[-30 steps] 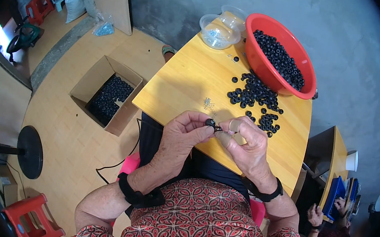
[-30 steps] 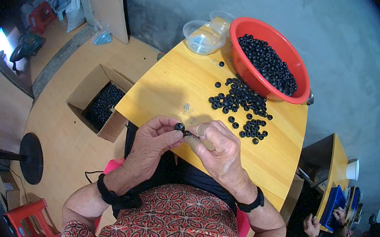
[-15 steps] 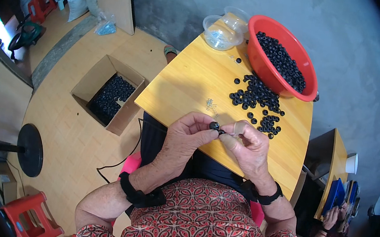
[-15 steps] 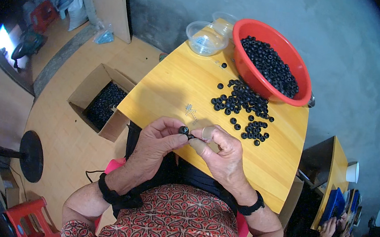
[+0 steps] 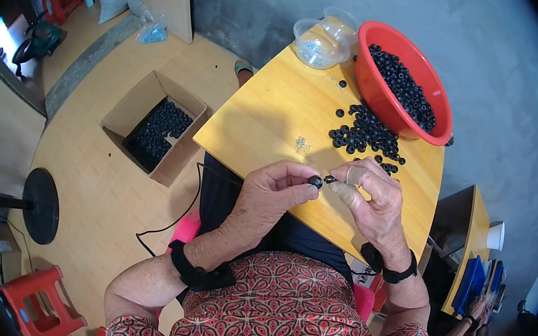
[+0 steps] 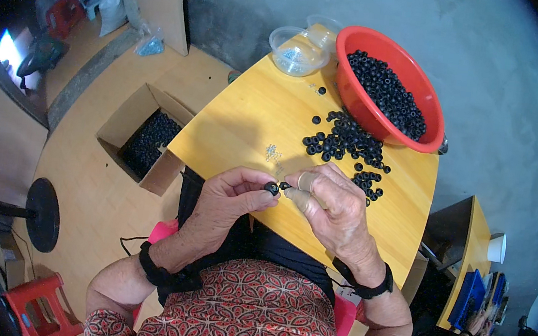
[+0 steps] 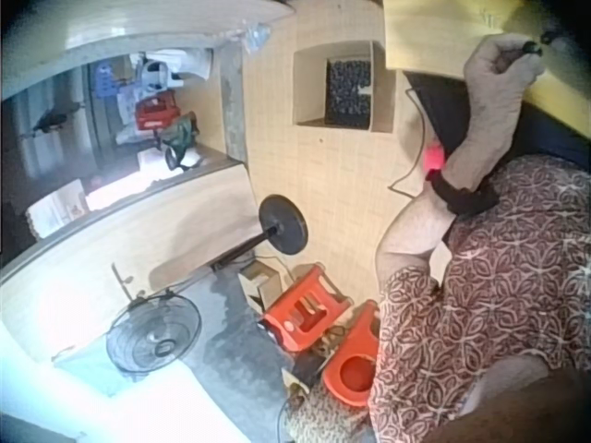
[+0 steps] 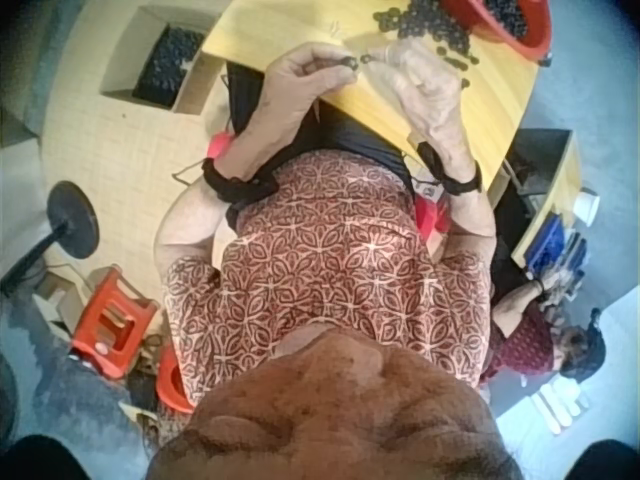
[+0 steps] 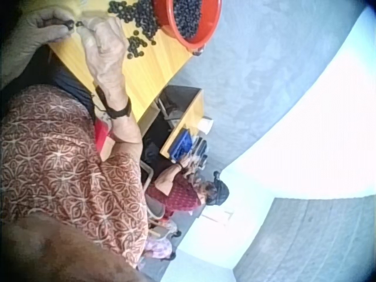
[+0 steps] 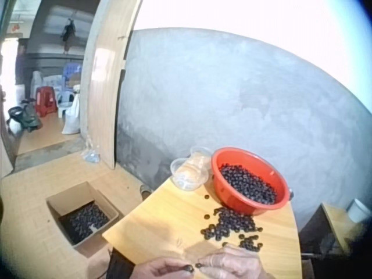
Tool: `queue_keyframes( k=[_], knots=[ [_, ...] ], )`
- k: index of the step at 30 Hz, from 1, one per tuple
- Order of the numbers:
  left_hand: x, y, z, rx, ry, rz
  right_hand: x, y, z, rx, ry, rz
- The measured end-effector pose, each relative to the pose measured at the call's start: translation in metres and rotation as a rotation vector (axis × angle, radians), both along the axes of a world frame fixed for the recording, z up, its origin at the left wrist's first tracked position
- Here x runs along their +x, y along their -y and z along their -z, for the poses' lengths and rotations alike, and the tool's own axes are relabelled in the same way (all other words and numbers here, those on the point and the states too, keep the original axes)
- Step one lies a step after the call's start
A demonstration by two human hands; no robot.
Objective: Assembling small black plastic or rubber components by hand in a workshop environment.
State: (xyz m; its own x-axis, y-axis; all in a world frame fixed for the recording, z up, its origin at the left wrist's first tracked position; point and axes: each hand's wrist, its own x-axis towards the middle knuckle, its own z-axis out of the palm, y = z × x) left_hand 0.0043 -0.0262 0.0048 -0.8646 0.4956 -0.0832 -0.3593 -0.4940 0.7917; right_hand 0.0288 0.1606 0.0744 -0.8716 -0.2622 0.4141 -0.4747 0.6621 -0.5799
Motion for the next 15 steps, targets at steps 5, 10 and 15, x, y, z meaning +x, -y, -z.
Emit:
queue_keyframes(
  k=[5, 10, 15],
  knots=[
    [0.0001, -0.0001, -0.0007, 0.0, -0.001, 0.012, -0.0003, -0.0006, -0.002, 0.068, -0.029, -0.042],
    [0.0004, 0.0, 0.0006, -0.012, -0.003, 0.022, -0.0013, -0.0007, -0.0021, 0.12, -0.045, -0.083],
    [0.0009, 0.0, 0.0014, -0.027, 0.0, 0.037, -0.0009, -0.001, -0.0017, 0.164, -0.076, -0.114]
  ],
)
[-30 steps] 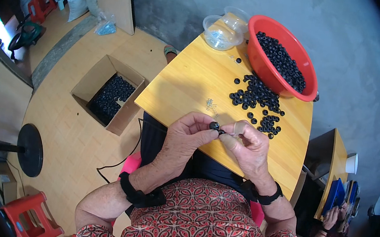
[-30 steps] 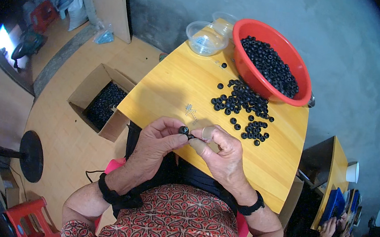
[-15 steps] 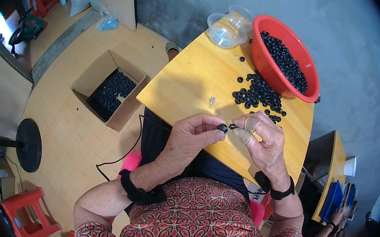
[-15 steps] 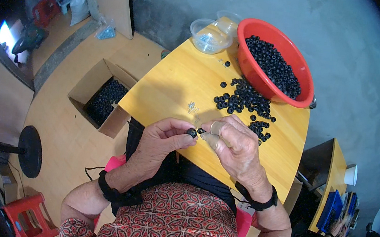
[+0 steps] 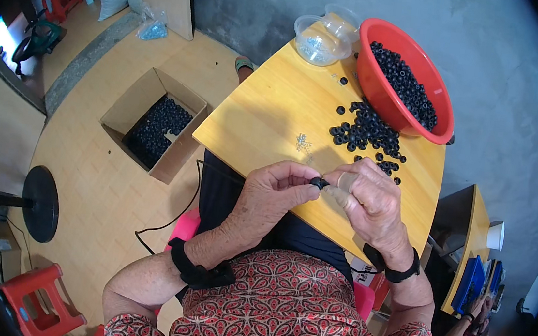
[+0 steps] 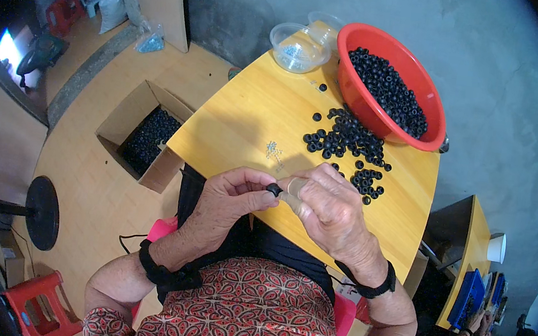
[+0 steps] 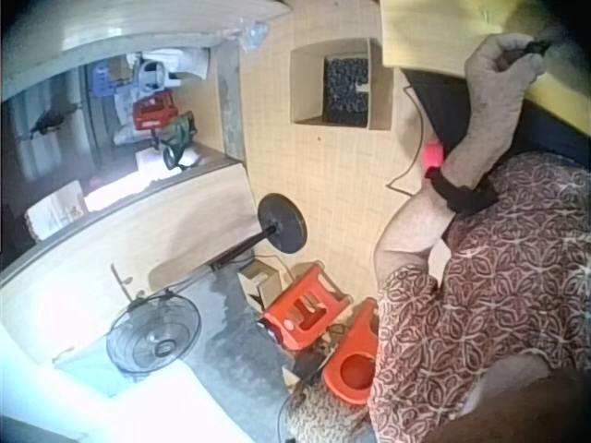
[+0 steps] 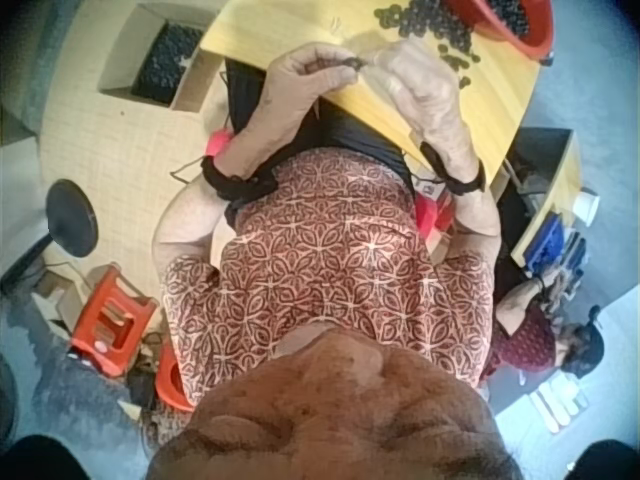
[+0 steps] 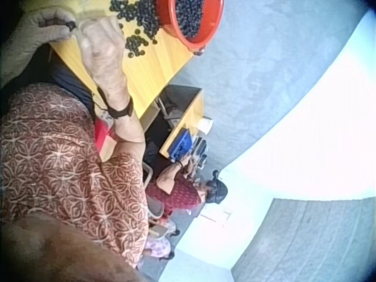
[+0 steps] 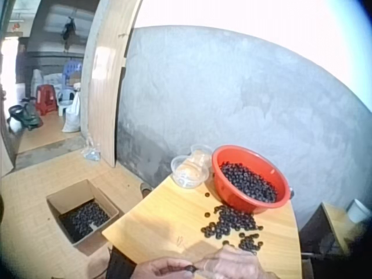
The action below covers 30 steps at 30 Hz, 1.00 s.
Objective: Assembling small black plastic or rubber components by hand in a workshop environment.
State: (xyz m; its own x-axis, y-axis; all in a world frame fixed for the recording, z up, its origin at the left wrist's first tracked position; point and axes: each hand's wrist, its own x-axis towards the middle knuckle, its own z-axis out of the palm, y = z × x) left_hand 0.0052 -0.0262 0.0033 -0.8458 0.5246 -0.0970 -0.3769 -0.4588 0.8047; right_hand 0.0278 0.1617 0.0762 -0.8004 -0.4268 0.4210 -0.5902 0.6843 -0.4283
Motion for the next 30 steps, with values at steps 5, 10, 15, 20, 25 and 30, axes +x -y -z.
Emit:
queue_keyframes(
  k=[5, 10, 15, 20, 25, 30],
  knots=[
    [-0.001, 0.001, 0.001, -0.017, 0.006, 0.012, -0.001, 0.001, 0.004, -0.027, 0.01, -0.015],
    [0.0, 0.0, 0.004, -0.019, 0.014, 0.02, -0.004, -0.001, 0.008, -0.1, 0.027, -0.03],
    [0.0, -0.002, 0.01, -0.065, -0.045, 0.027, -0.002, -0.001, 0.012, -0.038, -0.003, -0.036],
    [-0.001, -0.001, 0.011, -0.136, -0.094, 0.05, -0.001, -0.004, 0.011, 0.013, -0.026, -0.055],
    [-0.002, 0.0, 0.008, -0.114, -0.058, 0.077, 0.003, -0.001, 0.017, -0.011, -0.021, -0.037],
    [0.0, -0.003, 0.004, -0.037, 0.06, 0.053, 0.009, 0.004, 0.022, -0.067, -0.034, -0.002]
  ],
)
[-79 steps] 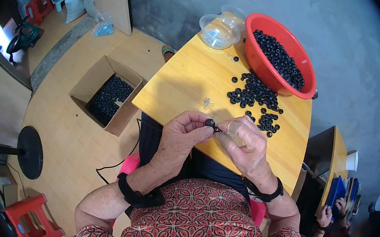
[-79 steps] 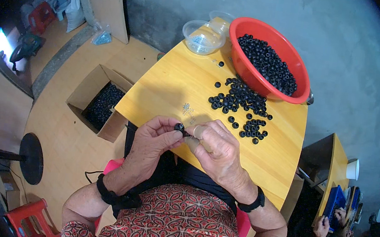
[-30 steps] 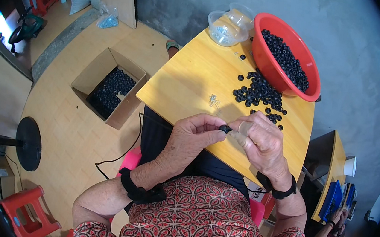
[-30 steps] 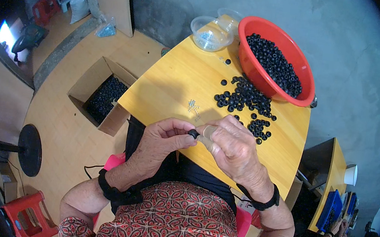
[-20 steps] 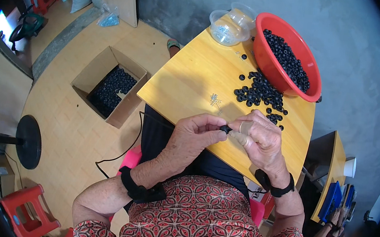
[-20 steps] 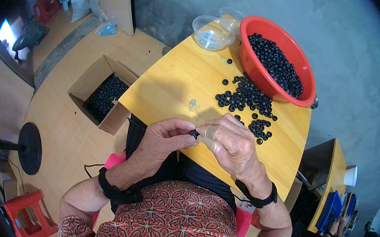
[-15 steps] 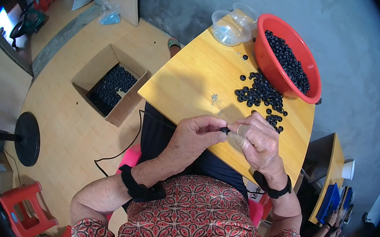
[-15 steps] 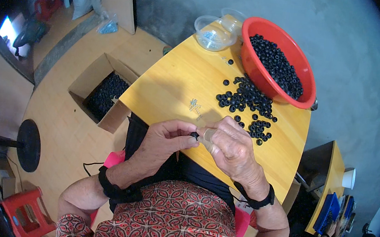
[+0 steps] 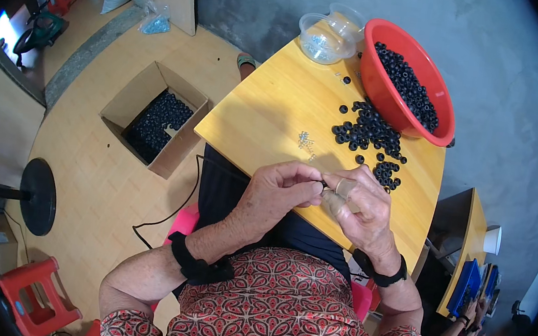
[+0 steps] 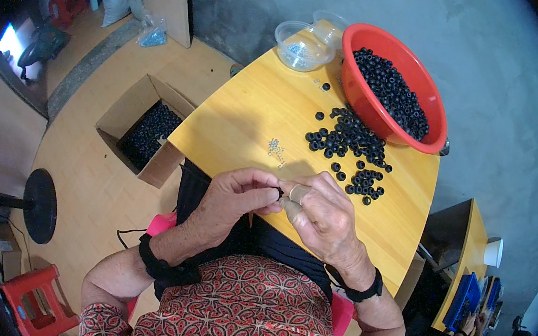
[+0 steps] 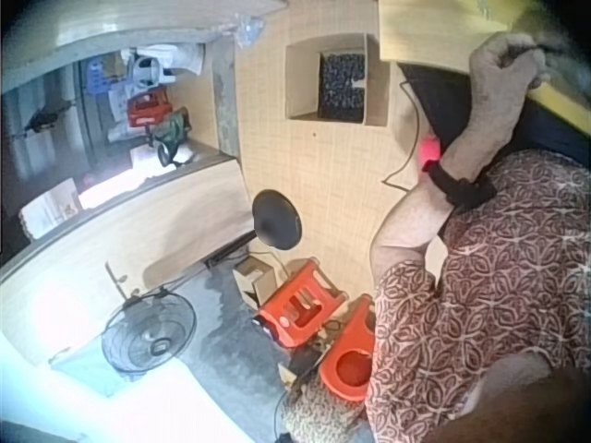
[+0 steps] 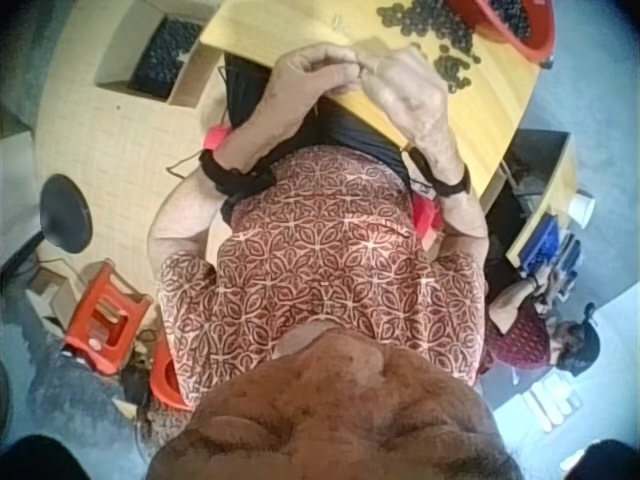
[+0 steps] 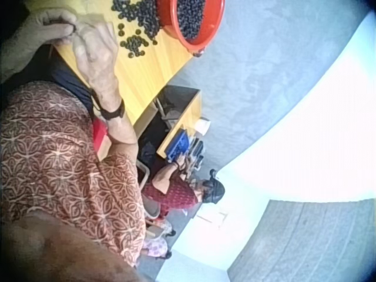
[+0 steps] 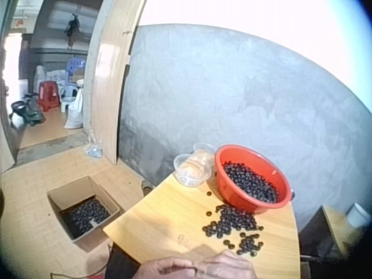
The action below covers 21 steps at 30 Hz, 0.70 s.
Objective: Assembling small black plastic or rubber components by hand in a workshop environment.
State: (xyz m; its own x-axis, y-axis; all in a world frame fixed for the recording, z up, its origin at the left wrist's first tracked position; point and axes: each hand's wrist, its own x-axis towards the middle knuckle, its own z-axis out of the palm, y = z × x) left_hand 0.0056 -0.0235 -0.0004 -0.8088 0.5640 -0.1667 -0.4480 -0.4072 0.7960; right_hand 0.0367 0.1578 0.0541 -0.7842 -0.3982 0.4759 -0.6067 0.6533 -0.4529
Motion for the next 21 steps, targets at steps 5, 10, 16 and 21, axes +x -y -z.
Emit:
queue_keyframes(
  k=[5, 10, 16, 21],
  knots=[
    [-0.0025, 0.0009, -0.003, -0.003, -0.014, 0.0, 0.0039, 0.0052, 0.0021, -0.038, 0.021, 0.088],
    [-0.0029, 0.001, -0.0027, 0.025, 0.012, -0.019, 0.0034, 0.0056, 0.0016, -0.074, 0.07, 0.114],
    [-0.0022, -0.0006, -0.0003, 0.03, 0.026, -0.019, 0.0016, 0.0053, 0.0032, 0.022, -0.019, 0.115],
    [-0.0035, -0.0001, 0.0045, -0.045, -0.037, -0.02, 0.0017, 0.0098, 0.01, 0.169, -0.185, 0.155]
  ],
)
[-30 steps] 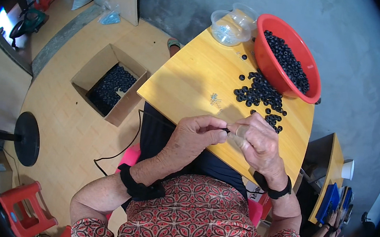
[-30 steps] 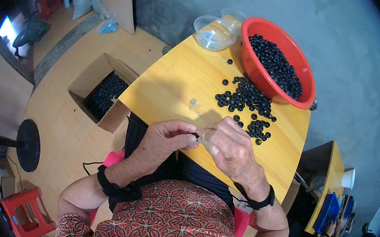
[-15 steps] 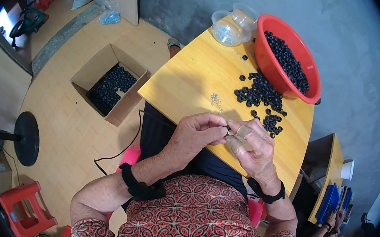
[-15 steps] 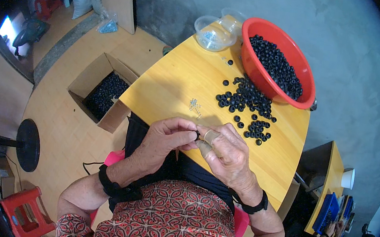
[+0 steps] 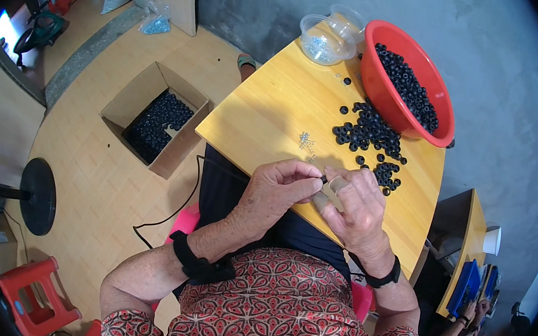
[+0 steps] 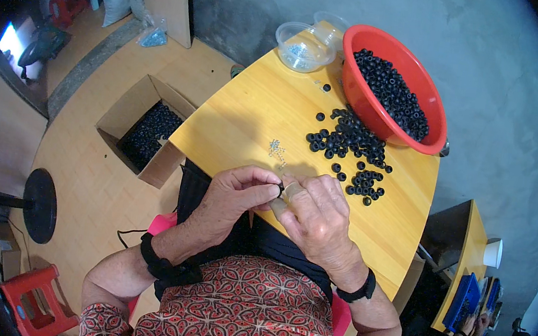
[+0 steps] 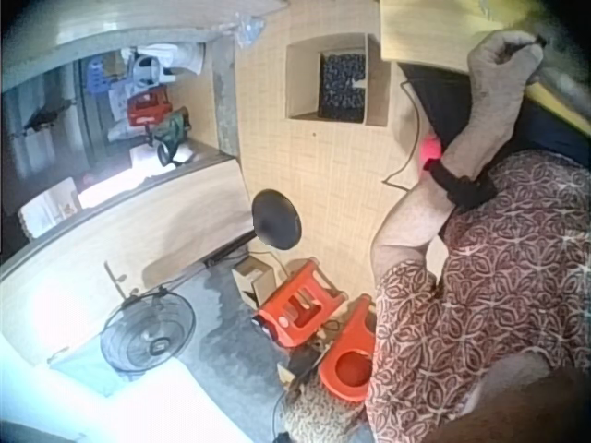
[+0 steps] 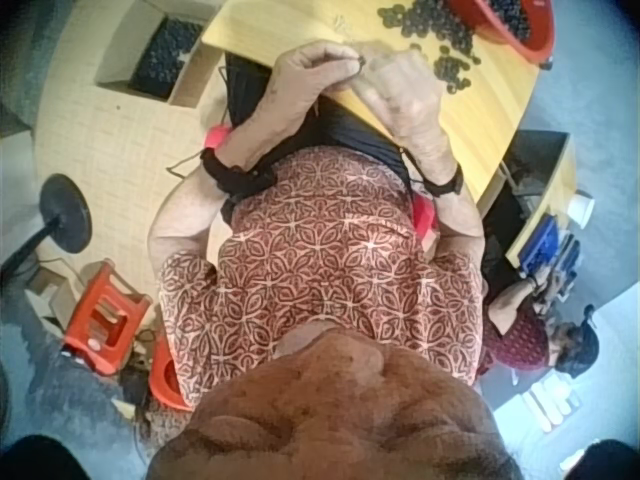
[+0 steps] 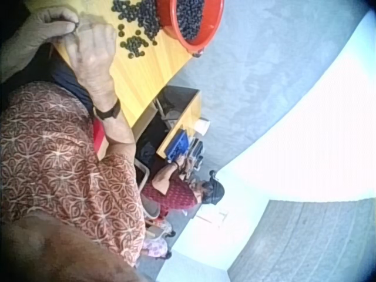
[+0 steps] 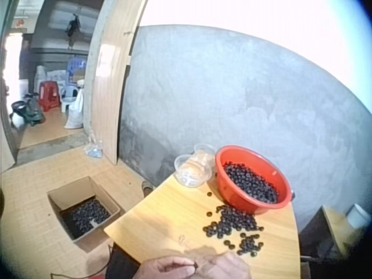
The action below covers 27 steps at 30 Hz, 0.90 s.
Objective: Assembling small black plastic or rubber components by hand in a workshop environment.
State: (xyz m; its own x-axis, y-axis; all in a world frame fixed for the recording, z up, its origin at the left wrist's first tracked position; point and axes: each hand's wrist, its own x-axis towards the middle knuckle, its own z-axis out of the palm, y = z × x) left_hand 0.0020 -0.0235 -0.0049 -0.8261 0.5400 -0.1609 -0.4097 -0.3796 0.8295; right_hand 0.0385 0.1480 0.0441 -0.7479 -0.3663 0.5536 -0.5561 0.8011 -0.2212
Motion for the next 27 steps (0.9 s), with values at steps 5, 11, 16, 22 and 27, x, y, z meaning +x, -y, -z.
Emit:
queue_keyframes(
  k=[5, 11, 16, 22, 27],
  knots=[
    [0.0, -0.001, 0.002, -0.039, -0.075, -0.013, 0.002, 0.002, 0.001, 0.064, -0.029, 0.008],
    [0.0, -0.002, 0.003, -0.114, -0.123, -0.005, 0.009, 0.008, 0.0, 0.118, -0.012, 0.074],
    [0.003, -0.005, 0.006, -0.096, -0.104, -0.032, 0.009, 0.008, 0.002, 0.093, -0.04, 0.059],
    [0.0, -0.004, 0.006, -0.132, -0.087, -0.016, 0.009, 0.01, 0.007, 0.113, -0.055, 0.068],
    [-0.001, -0.002, 0.006, -0.09, -0.057, -0.005, 0.006, 0.007, 0.014, -0.011, 0.017, 0.073]
  ],
)
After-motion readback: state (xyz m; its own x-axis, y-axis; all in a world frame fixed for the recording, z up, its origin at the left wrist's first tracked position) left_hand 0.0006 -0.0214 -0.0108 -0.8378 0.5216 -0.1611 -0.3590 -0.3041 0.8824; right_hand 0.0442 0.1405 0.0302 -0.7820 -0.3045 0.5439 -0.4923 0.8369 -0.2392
